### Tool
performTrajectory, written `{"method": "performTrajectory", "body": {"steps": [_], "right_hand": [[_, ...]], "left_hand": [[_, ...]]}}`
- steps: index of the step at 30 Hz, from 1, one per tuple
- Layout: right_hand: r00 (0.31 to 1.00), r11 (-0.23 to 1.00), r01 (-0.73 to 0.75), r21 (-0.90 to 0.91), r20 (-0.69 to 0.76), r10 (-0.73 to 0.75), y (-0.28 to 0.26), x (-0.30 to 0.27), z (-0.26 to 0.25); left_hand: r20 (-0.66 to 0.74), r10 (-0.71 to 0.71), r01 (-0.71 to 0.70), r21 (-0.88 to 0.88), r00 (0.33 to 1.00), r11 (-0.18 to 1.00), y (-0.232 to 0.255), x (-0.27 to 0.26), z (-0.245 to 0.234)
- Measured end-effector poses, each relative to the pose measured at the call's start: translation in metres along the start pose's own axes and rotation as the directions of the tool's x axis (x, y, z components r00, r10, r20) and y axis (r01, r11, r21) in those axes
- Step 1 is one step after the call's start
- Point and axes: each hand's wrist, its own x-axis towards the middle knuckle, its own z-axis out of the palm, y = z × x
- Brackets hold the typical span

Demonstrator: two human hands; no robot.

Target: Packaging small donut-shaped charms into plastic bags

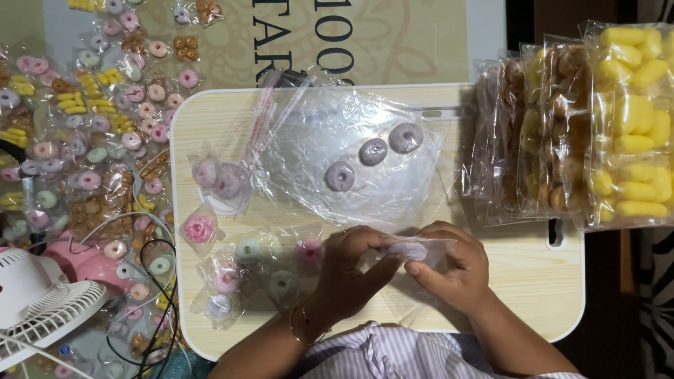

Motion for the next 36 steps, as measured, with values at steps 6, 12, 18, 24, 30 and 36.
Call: {"method": "performTrajectory", "body": {"steps": [6,12,18,24,30,36], "right_hand": [[1.000,0.999,-0.013,-0.036,-0.021,0.012,-0.006,-0.001,-0.006],[0.999,0.999,-0.041,0.012,0.000,0.041,-0.009,-0.002,-0.007],[0.989,0.961,-0.147,0.235,0.040,0.142,0.025,-0.028,-0.003],[0.996,0.992,-0.071,0.107,0.070,0.064,0.007,-0.007,0.000],[0.997,0.999,-0.022,0.043,0.075,0.019,0.012,-0.013,-0.006],[1.000,0.995,-0.019,0.093,0.010,0.018,0.012,-0.014,-0.011]], "left_hand": [[0.008,0.001,-0.001,0.011,1.000,1.000,0.004,0.002,0.003],[0.091,0.064,-0.073,0.107,0.994,0.992,-0.001,-0.003,0.004],[0.186,0.077,-0.090,0.063,0.979,0.994,0.013,0.007,-0.004],[0.040,0.113,-0.113,-0.005,0.993,0.994,0.010,0.005,-0.004],[0.095,0.133,-0.144,0.126,0.987,0.982,0.006,0.001,0.000],[0.127,0.081,-0.099,0.141,0.989,0.985,0.002,-0.005,0.004]]}}
